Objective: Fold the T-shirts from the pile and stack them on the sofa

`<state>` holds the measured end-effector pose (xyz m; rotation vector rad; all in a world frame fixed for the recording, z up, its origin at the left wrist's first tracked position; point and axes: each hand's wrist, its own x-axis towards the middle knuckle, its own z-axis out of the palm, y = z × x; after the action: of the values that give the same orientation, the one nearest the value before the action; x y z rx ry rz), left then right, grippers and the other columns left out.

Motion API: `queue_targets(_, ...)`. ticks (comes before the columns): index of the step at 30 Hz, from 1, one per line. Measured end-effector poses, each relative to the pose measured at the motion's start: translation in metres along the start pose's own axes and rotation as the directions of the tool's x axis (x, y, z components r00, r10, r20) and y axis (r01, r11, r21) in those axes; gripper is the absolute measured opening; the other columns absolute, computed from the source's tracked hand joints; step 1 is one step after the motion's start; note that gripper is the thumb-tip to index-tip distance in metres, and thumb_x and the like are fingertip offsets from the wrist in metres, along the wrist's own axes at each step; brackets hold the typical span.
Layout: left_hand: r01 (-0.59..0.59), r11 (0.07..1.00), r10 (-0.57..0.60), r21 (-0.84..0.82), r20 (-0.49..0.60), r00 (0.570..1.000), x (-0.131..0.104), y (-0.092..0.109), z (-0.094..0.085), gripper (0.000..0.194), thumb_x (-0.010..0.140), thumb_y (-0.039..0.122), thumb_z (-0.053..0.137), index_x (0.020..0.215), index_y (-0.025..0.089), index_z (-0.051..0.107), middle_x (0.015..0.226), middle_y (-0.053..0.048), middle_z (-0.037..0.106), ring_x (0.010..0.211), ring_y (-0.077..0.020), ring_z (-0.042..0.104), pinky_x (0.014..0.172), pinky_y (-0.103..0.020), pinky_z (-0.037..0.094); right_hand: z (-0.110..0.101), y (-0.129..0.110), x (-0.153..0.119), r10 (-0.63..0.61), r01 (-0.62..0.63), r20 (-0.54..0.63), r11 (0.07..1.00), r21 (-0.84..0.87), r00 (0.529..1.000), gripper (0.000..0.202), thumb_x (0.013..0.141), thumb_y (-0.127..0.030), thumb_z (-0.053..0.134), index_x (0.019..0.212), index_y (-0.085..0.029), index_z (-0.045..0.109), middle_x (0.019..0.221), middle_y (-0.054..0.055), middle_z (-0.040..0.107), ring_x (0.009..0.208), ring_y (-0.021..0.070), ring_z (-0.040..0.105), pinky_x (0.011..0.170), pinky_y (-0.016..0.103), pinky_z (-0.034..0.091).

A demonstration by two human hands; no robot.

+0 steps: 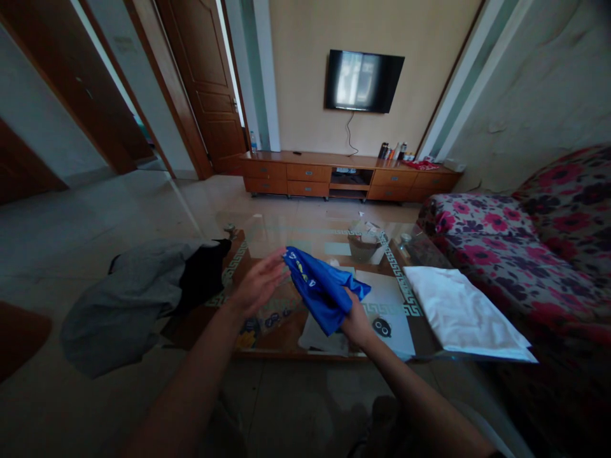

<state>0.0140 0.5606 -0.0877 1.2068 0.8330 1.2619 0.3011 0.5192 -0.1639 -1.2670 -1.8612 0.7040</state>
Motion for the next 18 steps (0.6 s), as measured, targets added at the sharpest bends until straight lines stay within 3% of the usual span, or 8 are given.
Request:
queue_targets(2,0.133,0.963,-0.155,0.235,0.079,0.985,-0.003,-0.031,-0.003,0.060,0.084,0.037,0.074,0.140,0.022,0.059,0.144,-0.014,0.059,0.128,-0.0293,0.059,0.108,-0.050,0.048,-0.010,0.007,0.001,0.069,-0.068,-0.003,0.991,0.113,0.998,0.023,0.090,-0.029,0.053,0.104,-0.025,0.071,0.100,0.004,0.072,0.097,0.0267,0.065,0.090,0.041,0.051)
queue_targets(4,0.112,0.897,-0.142,0.427,0.038,0.989,-0.008,-0.056,-0.001,0.063,0.079,0.038,0.077,0.136,0.018,0.060,0.146,-0.016,0.056,0.132,-0.0305,0.056,0.111,-0.050,0.045,-0.017,0.014,0.003,0.133,-0.133,0.015,0.972,0.191,0.991,0.022,0.091,-0.030,0.050,0.092,-0.024,0.071,0.088,0.002,0.072,0.088,0.0243,0.065,0.085,0.038,0.052)
queue_targets(6,0.103,0.855,-0.162,0.508,0.072,0.984,-0.014,-0.070,0.006,0.061,0.080,0.039,0.075,0.135,0.017,0.058,0.144,-0.017,0.056,0.128,-0.0291,0.058,0.108,-0.048,0.047,-0.021,0.018,0.004,0.169,-0.170,0.023,0.959,0.227,0.985,0.019,0.089,-0.032,0.053,0.093,-0.024,0.070,0.089,0.000,0.072,0.089,0.0237,0.065,0.087,0.039,0.053)
queue_targets(9,0.088,0.819,-0.224,0.567,0.175,0.959,-0.024,-0.072,0.022,0.051,0.083,0.042,0.073,0.126,0.017,0.060,0.132,-0.016,0.062,0.113,-0.0255,0.065,0.099,-0.044,0.052,-0.021,0.017,0.004,0.166,-0.161,0.004,0.951,0.263,0.986,0.017,0.085,-0.031,0.058,0.098,-0.024,0.068,0.095,0.000,0.073,0.094,0.0234,0.065,0.093,0.040,0.051)
queue_targets(11,0.070,0.799,-0.249,0.597,0.222,0.943,-0.031,-0.069,0.034,0.048,0.082,0.043,0.075,0.120,0.017,0.061,0.124,-0.015,0.065,0.106,-0.0242,0.067,0.094,-0.043,0.054,-0.018,0.013,0.003,0.202,-0.158,-0.092,0.922,0.353,0.975,0.017,0.083,-0.031,0.063,0.097,-0.024,0.064,0.094,0.002,0.072,0.091,0.0230,0.066,0.090,0.038,0.052)
queue_targets(14,0.079,0.822,-0.299,0.564,0.310,0.902,-0.042,-0.066,0.052,0.065,0.078,0.044,0.080,0.132,0.018,0.056,0.128,-0.016,0.064,0.113,-0.0265,0.065,0.095,-0.043,0.054,-0.012,0.000,-0.001,0.308,-0.170,-0.188,0.835,0.524,0.933,0.021,0.080,-0.038,0.069,0.092,-0.025,0.058,0.087,0.001,0.069,0.080,0.0204,0.064,0.076,0.033,0.052)
queue_targets(16,0.082,0.853,-0.306,0.515,0.366,0.879,-0.047,-0.068,0.062,0.084,0.073,0.044,0.085,0.144,0.019,0.048,0.139,-0.017,0.059,0.123,-0.0297,0.061,0.101,-0.045,0.052,-0.009,-0.008,-0.004,0.306,-0.205,-0.078,0.783,0.587,0.949,0.026,0.079,-0.044,0.073,0.088,-0.025,0.057,0.084,0.000,0.068,0.075,0.0189,0.062,0.070,0.031,0.051)
queue_targets(18,0.076,0.878,-0.274,0.473,0.366,0.890,-0.048,-0.072,0.068,0.090,0.073,0.045,0.085,0.149,0.020,0.044,0.145,-0.017,0.057,0.128,-0.0312,0.058,0.107,-0.047,0.048,-0.008,-0.014,-0.007,0.242,-0.248,0.092,0.762,0.598,0.966,0.028,0.078,-0.047,0.075,0.089,-0.025,0.063,0.088,0.000,0.069,0.078,0.0190,0.063,0.072,0.031,0.051)
